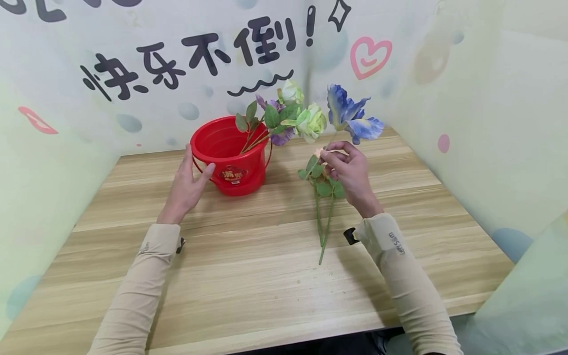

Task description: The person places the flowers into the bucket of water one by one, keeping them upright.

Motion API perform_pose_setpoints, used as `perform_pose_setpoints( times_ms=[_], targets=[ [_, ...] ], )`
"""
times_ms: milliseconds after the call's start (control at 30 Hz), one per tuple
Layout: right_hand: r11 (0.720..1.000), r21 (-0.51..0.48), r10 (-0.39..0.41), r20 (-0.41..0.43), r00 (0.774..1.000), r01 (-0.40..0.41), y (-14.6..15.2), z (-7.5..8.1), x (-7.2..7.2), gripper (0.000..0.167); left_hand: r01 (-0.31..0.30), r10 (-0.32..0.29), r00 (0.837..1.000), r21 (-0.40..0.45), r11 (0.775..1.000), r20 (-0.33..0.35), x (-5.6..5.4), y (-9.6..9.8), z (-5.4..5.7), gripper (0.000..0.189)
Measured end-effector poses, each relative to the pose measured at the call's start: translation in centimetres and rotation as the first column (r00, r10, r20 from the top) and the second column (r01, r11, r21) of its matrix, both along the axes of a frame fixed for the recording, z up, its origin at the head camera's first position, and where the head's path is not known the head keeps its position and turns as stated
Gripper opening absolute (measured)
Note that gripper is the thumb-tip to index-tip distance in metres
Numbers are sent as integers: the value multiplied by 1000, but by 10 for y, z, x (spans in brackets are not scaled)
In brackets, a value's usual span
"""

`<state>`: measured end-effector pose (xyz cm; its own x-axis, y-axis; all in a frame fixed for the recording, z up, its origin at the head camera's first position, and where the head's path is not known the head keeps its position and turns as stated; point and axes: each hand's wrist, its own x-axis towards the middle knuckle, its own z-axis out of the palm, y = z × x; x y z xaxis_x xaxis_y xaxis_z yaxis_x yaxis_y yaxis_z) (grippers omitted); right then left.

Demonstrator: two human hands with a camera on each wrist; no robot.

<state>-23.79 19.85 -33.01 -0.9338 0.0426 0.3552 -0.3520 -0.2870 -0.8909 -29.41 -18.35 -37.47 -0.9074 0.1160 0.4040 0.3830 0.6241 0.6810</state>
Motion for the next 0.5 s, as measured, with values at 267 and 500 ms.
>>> perform_pose_setpoints(
  times_ms=[267,500],
  targets=[
    [1000,10,-20,-27,999,20,-17,1,-3,13,-3,3,1000,-3,1000,3,1,1,1,99],
    [999,-27,-42,-46,998,41,-31,2,-5,17,-10,10,1000,-11,1000,6,2,1,0,99]
  ],
)
